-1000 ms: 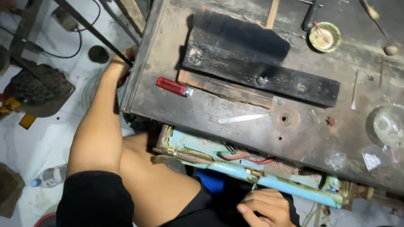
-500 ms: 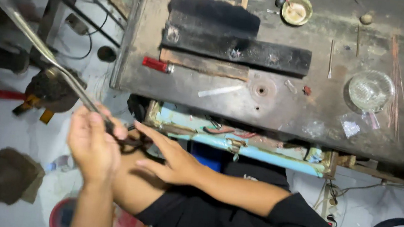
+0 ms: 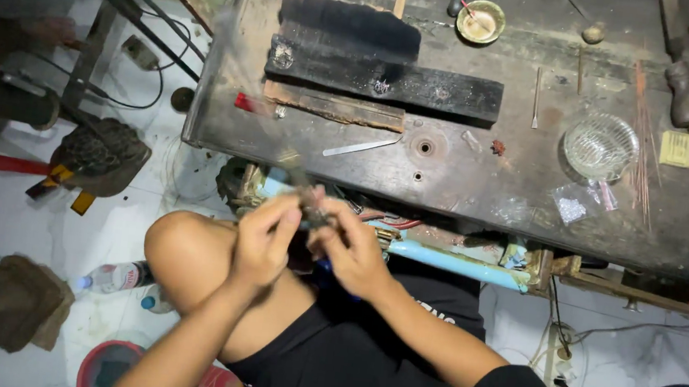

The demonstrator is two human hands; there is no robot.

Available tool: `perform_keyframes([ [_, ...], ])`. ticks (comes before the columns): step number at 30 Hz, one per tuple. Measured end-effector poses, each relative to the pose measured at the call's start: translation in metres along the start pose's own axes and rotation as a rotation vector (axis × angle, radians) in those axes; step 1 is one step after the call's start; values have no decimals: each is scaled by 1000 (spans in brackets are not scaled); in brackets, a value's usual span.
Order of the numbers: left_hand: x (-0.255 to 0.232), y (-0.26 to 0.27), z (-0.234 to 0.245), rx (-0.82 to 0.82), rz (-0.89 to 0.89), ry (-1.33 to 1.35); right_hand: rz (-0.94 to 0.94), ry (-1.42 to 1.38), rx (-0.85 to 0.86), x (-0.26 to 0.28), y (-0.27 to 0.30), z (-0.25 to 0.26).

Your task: Soldering small metal components together using a blowtorch and tweezers on a workbench

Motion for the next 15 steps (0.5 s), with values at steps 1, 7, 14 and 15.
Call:
perform_keyframes([
  [1,6,-19,2,3,0,4,-1,3,-4,-6,-1,4],
  [7,35,-81,28,-15,-425,-660,-51,-72,-167,-1,23,53],
  [14,88,-99,56,119,-162,-927,-94,18,-169,-7,64,62],
  [15,88,-98,56,151,-172,-900,-91,61,-159,-6,68,60],
])
Point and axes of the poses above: each hand's wrist, its own y-axis away from the middle knuckle, its own z-axis out of the back of the hand, x = y × z, the point moved 10 cm from there along -y, towards the middle knuckle, and after that the axes turned 5 degrees about y, right-handed, at the moved point
